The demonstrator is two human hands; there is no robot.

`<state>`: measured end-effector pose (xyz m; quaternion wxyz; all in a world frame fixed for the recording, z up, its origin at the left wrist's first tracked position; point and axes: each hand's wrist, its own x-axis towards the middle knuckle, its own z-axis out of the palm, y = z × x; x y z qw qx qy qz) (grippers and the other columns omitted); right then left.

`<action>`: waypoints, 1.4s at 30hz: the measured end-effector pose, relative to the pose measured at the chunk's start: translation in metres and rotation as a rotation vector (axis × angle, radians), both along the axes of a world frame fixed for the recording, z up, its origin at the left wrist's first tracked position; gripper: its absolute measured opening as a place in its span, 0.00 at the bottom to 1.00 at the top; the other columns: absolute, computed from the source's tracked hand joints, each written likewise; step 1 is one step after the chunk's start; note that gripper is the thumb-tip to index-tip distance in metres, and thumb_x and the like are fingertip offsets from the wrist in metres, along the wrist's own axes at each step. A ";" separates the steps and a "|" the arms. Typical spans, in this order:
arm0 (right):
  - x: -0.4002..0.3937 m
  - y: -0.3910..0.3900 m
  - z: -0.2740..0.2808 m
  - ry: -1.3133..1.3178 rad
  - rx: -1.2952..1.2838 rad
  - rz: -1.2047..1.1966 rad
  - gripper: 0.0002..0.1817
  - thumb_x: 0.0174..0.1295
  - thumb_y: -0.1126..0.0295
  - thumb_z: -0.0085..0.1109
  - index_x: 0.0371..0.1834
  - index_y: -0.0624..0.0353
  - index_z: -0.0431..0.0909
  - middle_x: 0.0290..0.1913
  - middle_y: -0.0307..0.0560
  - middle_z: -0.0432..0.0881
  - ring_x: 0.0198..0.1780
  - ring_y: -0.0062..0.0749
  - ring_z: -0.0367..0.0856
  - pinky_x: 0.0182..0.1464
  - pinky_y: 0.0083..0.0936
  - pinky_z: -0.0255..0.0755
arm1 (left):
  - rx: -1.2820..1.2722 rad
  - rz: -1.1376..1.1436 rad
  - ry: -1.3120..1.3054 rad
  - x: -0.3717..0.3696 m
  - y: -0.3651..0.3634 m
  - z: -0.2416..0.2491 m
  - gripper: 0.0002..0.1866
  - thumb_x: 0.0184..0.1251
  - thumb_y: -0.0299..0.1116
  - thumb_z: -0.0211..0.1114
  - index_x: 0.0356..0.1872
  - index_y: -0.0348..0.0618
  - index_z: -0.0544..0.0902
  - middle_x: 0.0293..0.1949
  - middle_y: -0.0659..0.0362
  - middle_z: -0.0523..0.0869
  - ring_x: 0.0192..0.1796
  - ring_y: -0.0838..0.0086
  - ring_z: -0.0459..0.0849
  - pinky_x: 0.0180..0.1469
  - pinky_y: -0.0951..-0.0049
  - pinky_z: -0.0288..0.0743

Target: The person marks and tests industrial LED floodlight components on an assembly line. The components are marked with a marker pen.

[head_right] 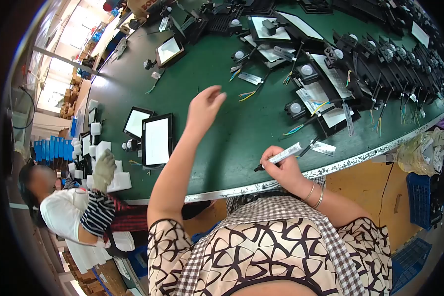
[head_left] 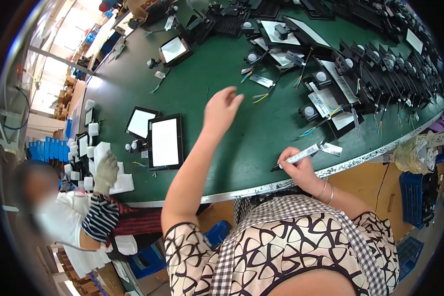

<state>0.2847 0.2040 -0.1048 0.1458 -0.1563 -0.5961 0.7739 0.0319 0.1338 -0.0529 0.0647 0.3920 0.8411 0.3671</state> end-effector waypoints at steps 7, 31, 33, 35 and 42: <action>0.004 0.003 0.007 -0.020 -0.072 0.018 0.02 0.59 0.75 0.55 0.31 0.58 0.72 0.26 0.29 0.69 0.27 0.08 0.61 0.26 0.11 0.56 | 0.008 0.318 -0.292 -0.047 0.133 -0.043 0.39 0.47 0.52 0.70 0.56 0.33 0.72 0.46 0.47 0.81 0.47 0.61 0.81 0.50 0.68 0.73; -0.005 -0.011 0.040 0.053 -0.155 0.032 0.02 0.59 0.74 0.54 0.30 0.58 0.73 0.25 0.28 0.69 0.25 0.08 0.60 0.26 0.11 0.54 | -0.127 0.186 0.305 -0.027 0.000 0.149 0.27 0.44 0.43 0.70 0.43 0.34 0.75 0.33 0.50 0.83 0.36 0.63 0.83 0.42 0.66 0.74; -0.005 -0.012 0.031 0.079 -0.102 -0.002 0.02 0.59 0.75 0.54 0.30 0.58 0.73 0.25 0.28 0.69 0.26 0.08 0.60 0.26 0.11 0.55 | 0.137 0.244 0.046 -0.026 -0.039 0.128 0.24 0.46 0.38 0.70 0.41 0.33 0.75 0.32 0.55 0.82 0.35 0.69 0.82 0.40 0.70 0.73; -0.003 -0.010 0.026 0.026 -0.143 -0.003 0.01 0.58 0.75 0.54 0.31 0.59 0.73 0.25 0.29 0.68 0.27 0.09 0.61 0.28 0.11 0.56 | 0.445 0.312 -0.360 0.001 -0.070 0.118 0.20 0.54 0.29 0.66 0.47 0.33 0.71 0.34 0.56 0.81 0.37 0.72 0.83 0.33 0.78 0.74; -0.006 -0.006 0.013 0.026 -0.069 -0.019 0.01 0.59 0.75 0.52 0.30 0.57 0.72 0.21 0.27 0.65 0.20 0.07 0.57 0.21 0.10 0.48 | 0.587 0.504 -0.607 0.067 -0.153 0.044 0.18 0.59 0.23 0.63 0.48 0.37 0.68 0.35 0.54 0.81 0.37 0.70 0.84 0.30 0.82 0.74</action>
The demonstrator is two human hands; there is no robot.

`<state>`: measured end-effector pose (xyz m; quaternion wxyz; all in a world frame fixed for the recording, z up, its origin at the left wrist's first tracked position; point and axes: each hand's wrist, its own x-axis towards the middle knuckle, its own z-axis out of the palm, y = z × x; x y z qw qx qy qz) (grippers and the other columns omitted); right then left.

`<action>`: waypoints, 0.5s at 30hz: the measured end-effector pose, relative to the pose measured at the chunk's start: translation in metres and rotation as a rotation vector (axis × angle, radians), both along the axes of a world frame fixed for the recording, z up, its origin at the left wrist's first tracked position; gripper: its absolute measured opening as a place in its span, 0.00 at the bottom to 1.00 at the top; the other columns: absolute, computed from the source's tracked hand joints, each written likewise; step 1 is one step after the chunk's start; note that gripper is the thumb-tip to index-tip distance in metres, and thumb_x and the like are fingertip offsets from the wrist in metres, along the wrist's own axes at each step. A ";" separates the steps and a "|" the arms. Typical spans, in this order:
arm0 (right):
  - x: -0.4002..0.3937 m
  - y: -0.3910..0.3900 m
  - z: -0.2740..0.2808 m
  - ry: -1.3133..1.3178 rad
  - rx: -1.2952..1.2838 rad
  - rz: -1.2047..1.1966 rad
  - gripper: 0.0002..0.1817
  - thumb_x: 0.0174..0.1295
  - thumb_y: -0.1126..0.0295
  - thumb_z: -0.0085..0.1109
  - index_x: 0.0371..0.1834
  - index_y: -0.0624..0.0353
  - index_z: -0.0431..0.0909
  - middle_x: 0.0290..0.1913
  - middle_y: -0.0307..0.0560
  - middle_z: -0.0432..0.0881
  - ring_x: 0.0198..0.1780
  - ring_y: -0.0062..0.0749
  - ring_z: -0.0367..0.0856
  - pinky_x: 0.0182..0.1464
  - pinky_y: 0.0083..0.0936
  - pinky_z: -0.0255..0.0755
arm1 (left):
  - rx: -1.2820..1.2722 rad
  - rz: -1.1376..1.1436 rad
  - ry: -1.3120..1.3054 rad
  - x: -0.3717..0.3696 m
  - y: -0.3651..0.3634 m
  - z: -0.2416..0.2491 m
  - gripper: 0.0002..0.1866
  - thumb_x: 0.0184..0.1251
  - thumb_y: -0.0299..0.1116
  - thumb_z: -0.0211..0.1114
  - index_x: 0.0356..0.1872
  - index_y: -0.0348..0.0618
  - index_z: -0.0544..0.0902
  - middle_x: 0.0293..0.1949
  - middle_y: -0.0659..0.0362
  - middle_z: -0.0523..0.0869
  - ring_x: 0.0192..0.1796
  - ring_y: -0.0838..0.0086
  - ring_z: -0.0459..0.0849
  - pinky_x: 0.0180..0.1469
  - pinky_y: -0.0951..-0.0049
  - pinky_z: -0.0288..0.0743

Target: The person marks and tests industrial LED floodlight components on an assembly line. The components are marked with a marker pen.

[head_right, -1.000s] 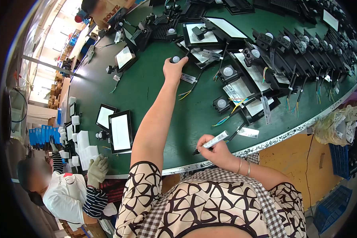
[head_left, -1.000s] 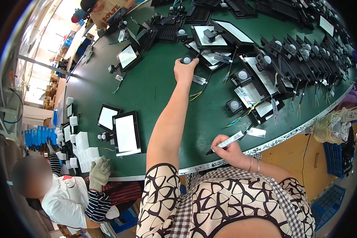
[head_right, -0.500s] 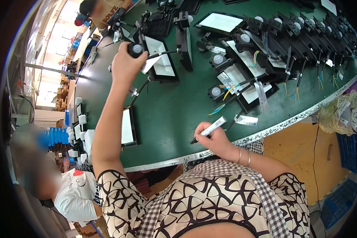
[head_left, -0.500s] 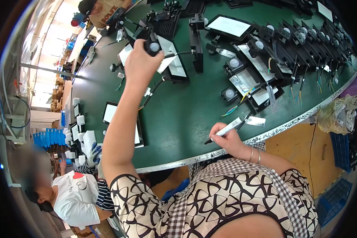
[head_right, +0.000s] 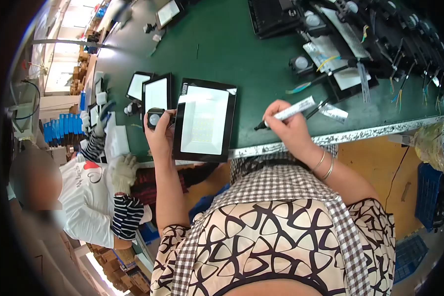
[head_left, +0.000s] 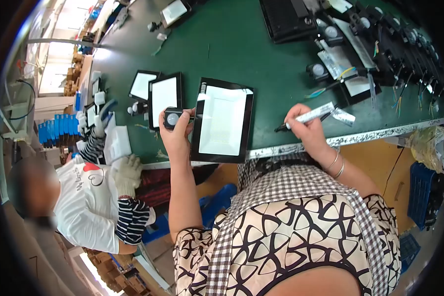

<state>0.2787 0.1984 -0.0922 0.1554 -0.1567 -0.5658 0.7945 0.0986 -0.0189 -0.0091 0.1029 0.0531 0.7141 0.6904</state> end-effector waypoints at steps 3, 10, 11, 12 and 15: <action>0.000 0.002 -0.004 -0.027 0.011 0.043 0.01 0.60 0.75 0.52 0.31 0.57 0.72 0.21 0.26 0.65 0.20 0.07 0.57 0.21 0.09 0.48 | 0.156 0.062 -0.077 0.015 -0.018 -0.032 0.16 0.59 0.24 0.62 0.47 0.38 0.69 0.35 0.53 0.81 0.36 0.71 0.82 0.33 0.79 0.77; -0.008 0.009 -0.010 -0.106 0.025 0.070 0.03 0.60 0.72 0.55 0.35 0.58 0.74 0.26 0.29 0.69 0.25 0.09 0.63 0.26 0.09 0.57 | 0.160 0.139 0.003 0.033 -0.009 -0.054 0.13 0.60 0.26 0.61 0.44 0.38 0.71 0.33 0.54 0.81 0.36 0.73 0.81 0.35 0.75 0.78; -0.013 0.010 -0.011 -0.111 0.045 0.056 0.03 0.60 0.72 0.55 0.35 0.58 0.74 0.26 0.29 0.70 0.25 0.09 0.63 0.26 0.10 0.57 | 0.121 0.144 0.016 0.033 -0.008 -0.054 0.13 0.60 0.26 0.61 0.44 0.38 0.72 0.33 0.54 0.81 0.36 0.73 0.81 0.36 0.75 0.78; -0.020 0.011 -0.012 -0.111 0.058 0.035 0.04 0.60 0.71 0.55 0.36 0.59 0.74 0.25 0.30 0.70 0.24 0.10 0.65 0.26 0.11 0.60 | 0.140 0.147 0.010 0.034 -0.006 -0.055 0.12 0.59 0.27 0.63 0.43 0.38 0.73 0.33 0.54 0.82 0.35 0.74 0.81 0.35 0.78 0.76; -0.044 0.018 -0.020 -0.081 0.142 0.018 0.05 0.60 0.70 0.55 0.35 0.59 0.74 0.23 0.30 0.70 0.24 0.10 0.66 0.25 0.11 0.61 | 0.084 0.148 0.038 0.037 -0.001 -0.050 0.12 0.59 0.27 0.63 0.42 0.37 0.74 0.33 0.54 0.82 0.35 0.75 0.81 0.34 0.80 0.74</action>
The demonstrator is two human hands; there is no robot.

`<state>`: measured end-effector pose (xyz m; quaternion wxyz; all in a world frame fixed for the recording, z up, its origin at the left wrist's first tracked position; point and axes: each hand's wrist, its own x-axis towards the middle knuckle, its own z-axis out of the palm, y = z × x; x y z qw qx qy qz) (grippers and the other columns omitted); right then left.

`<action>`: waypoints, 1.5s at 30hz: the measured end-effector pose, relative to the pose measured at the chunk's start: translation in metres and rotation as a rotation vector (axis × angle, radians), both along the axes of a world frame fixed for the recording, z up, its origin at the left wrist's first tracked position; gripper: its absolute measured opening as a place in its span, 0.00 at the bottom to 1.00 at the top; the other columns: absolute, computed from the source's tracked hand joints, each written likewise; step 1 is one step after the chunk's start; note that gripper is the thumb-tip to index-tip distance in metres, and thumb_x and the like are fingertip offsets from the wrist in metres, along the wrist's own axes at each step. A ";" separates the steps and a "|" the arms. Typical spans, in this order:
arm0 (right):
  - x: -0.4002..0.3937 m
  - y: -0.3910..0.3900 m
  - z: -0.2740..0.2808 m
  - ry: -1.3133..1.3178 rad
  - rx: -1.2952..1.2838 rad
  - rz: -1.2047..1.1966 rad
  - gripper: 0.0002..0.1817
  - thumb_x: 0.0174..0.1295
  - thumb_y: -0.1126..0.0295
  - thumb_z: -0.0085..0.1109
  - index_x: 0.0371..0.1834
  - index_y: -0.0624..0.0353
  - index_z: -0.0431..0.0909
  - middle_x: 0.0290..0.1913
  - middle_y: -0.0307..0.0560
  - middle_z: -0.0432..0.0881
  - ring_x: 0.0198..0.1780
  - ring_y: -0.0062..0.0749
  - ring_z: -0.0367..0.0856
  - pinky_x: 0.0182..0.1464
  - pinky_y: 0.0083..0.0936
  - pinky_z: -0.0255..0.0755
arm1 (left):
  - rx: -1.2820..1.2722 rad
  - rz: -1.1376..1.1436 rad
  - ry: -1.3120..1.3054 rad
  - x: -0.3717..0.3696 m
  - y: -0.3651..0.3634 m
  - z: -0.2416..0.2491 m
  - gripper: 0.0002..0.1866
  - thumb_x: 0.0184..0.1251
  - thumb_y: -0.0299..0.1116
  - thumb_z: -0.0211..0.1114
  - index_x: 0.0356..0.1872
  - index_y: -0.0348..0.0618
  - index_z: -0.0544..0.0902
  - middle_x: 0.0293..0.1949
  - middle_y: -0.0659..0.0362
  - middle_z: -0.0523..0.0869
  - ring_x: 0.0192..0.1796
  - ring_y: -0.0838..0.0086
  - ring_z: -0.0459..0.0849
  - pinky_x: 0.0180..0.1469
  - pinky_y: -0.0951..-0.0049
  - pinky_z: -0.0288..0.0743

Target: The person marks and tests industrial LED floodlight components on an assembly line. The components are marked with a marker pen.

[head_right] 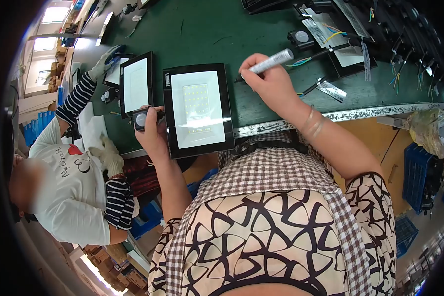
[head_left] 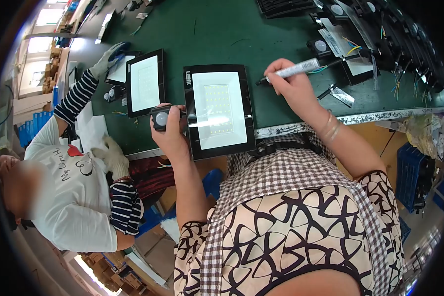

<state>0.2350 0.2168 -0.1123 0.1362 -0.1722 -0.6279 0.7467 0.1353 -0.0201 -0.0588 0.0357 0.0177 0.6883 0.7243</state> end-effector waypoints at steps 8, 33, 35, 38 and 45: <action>-0.015 0.004 -0.006 0.002 0.015 0.009 0.06 0.59 0.69 0.54 0.29 0.59 0.73 0.22 0.29 0.67 0.26 0.12 0.62 0.28 0.14 0.59 | -0.038 0.041 -0.024 0.008 0.009 0.006 0.12 0.58 0.27 0.64 0.42 0.35 0.74 0.33 0.54 0.82 0.35 0.74 0.81 0.35 0.79 0.74; -0.024 0.002 -0.016 0.067 -0.008 -0.031 0.04 0.63 0.71 0.53 0.32 0.58 0.73 0.24 0.29 0.68 0.24 0.09 0.61 0.24 0.10 0.56 | -0.042 0.037 -0.017 0.010 0.007 0.000 0.13 0.59 0.29 0.64 0.42 0.36 0.74 0.34 0.55 0.82 0.35 0.75 0.81 0.34 0.79 0.76; -0.025 0.002 -0.018 0.053 0.000 -0.019 0.05 0.62 0.69 0.54 0.32 0.58 0.74 0.23 0.30 0.68 0.25 0.10 0.63 0.27 0.12 0.59 | -0.037 0.037 -0.028 0.009 0.007 0.001 0.12 0.58 0.28 0.64 0.41 0.36 0.74 0.34 0.55 0.82 0.37 0.74 0.82 0.36 0.76 0.76; -0.026 0.002 -0.016 0.047 0.109 -0.007 0.06 0.62 0.68 0.54 0.32 0.58 0.74 0.23 0.30 0.68 0.25 0.11 0.63 0.26 0.12 0.59 | -0.045 0.045 -0.029 0.010 0.007 0.002 0.12 0.58 0.28 0.64 0.41 0.36 0.74 0.34 0.55 0.82 0.37 0.73 0.82 0.37 0.75 0.76; -0.030 0.002 -0.016 0.108 -0.003 -0.106 0.05 0.62 0.69 0.54 0.32 0.59 0.74 0.23 0.30 0.70 0.23 0.10 0.64 0.24 0.12 0.59 | 0.028 -0.015 0.004 0.010 0.004 -0.005 0.14 0.58 0.26 0.64 0.44 0.37 0.72 0.35 0.55 0.81 0.40 0.72 0.81 0.45 0.72 0.77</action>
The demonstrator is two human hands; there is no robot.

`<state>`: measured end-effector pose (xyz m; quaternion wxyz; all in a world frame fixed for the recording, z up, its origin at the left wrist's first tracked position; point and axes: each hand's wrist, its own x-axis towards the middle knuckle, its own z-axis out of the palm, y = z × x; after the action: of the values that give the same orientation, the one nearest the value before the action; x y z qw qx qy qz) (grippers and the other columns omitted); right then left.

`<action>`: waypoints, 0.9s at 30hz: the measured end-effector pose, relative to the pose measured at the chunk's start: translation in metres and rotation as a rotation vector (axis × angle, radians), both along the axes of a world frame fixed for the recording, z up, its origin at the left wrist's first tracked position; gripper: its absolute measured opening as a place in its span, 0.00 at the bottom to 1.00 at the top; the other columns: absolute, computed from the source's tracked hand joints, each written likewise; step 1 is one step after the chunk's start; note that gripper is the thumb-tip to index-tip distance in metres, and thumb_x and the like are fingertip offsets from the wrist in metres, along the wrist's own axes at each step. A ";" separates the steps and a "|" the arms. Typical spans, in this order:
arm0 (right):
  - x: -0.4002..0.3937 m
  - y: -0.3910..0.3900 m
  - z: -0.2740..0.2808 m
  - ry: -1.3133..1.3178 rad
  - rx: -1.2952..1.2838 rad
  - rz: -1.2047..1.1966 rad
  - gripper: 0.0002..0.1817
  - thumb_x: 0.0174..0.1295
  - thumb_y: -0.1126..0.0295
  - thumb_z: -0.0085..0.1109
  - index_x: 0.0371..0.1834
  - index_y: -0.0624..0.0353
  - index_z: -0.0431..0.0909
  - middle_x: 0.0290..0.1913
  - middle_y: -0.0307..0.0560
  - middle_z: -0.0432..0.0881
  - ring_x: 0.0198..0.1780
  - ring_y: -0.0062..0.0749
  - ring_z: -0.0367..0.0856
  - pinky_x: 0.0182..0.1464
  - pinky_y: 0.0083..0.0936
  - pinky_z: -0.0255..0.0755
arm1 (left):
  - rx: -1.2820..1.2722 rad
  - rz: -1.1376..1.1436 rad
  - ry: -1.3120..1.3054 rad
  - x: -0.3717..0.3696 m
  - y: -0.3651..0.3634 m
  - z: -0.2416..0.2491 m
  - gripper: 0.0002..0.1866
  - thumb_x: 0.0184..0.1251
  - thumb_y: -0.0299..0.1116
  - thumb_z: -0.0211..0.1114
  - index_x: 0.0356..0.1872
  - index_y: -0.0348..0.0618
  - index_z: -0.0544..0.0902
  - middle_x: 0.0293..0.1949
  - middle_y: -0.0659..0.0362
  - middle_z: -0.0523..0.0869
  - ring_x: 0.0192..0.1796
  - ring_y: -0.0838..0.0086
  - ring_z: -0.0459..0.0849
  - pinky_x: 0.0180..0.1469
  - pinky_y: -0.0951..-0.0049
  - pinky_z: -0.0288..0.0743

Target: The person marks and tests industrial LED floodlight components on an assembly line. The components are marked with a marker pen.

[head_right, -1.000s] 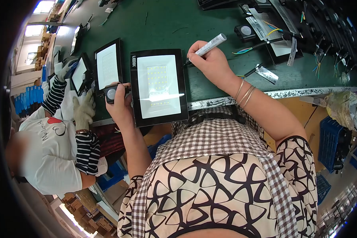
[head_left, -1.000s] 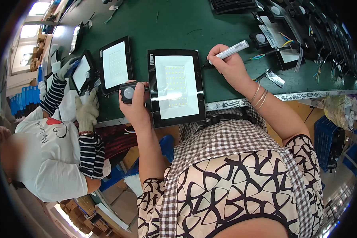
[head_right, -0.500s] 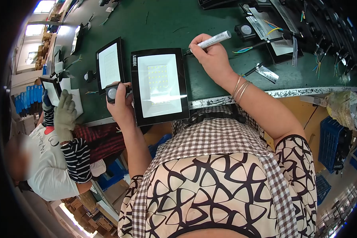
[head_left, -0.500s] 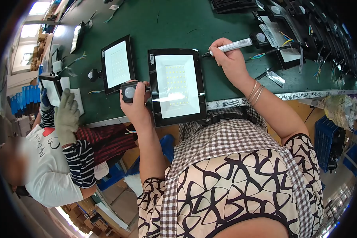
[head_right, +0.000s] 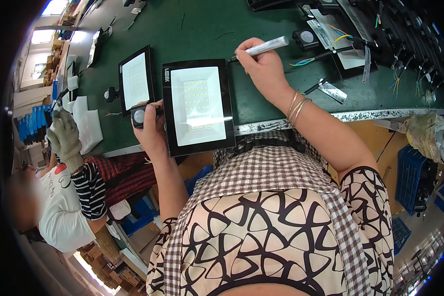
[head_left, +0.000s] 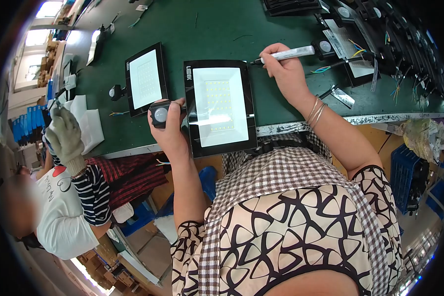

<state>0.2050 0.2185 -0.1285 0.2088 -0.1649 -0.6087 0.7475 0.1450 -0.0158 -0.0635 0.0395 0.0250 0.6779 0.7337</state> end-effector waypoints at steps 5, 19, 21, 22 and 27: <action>0.010 0.008 -0.003 0.018 -0.089 0.054 0.04 0.63 0.71 0.53 0.33 0.59 0.73 0.24 0.31 0.70 0.23 0.09 0.62 0.27 0.10 0.59 | 0.207 -0.143 0.040 -0.002 -0.003 -0.011 0.16 0.58 0.23 0.64 0.46 0.40 0.71 0.38 0.56 0.80 0.45 0.71 0.80 0.52 0.69 0.76; 0.001 0.000 -0.001 -0.077 0.153 0.089 0.08 0.61 0.66 0.54 0.32 0.59 0.73 0.21 0.30 0.68 0.24 0.13 0.63 0.26 0.16 0.60 | 0.176 -0.053 -0.055 0.004 0.000 -0.007 0.14 0.59 0.23 0.63 0.45 0.38 0.71 0.36 0.54 0.82 0.47 0.69 0.82 0.50 0.73 0.77; 0.001 0.000 0.000 -0.083 0.164 0.076 0.08 0.61 0.66 0.54 0.33 0.59 0.73 0.21 0.31 0.68 0.24 0.13 0.63 0.27 0.17 0.60 | 0.165 -0.050 -0.054 0.003 0.000 -0.009 0.15 0.59 0.24 0.63 0.46 0.38 0.71 0.36 0.54 0.82 0.47 0.68 0.82 0.50 0.72 0.76; 0.001 -0.001 0.000 -0.080 0.159 0.064 0.08 0.61 0.65 0.54 0.33 0.59 0.73 0.21 0.31 0.68 0.24 0.14 0.63 0.27 0.17 0.60 | 0.158 -0.049 -0.053 0.003 -0.001 -0.010 0.15 0.59 0.24 0.63 0.46 0.38 0.70 0.36 0.54 0.83 0.47 0.68 0.82 0.50 0.72 0.76; 0.001 0.000 -0.001 -0.076 0.180 0.077 0.06 0.63 0.68 0.54 0.33 0.58 0.73 0.22 0.30 0.67 0.23 0.10 0.62 0.24 0.13 0.57 | 0.151 -0.045 -0.040 0.004 0.000 -0.009 0.15 0.60 0.25 0.63 0.46 0.38 0.70 0.36 0.54 0.82 0.47 0.69 0.82 0.49 0.72 0.77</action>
<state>0.2065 0.2180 -0.1295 0.1706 -0.1499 -0.6869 0.6904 0.1491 -0.0159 -0.0727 0.0673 0.0284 0.6190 0.7820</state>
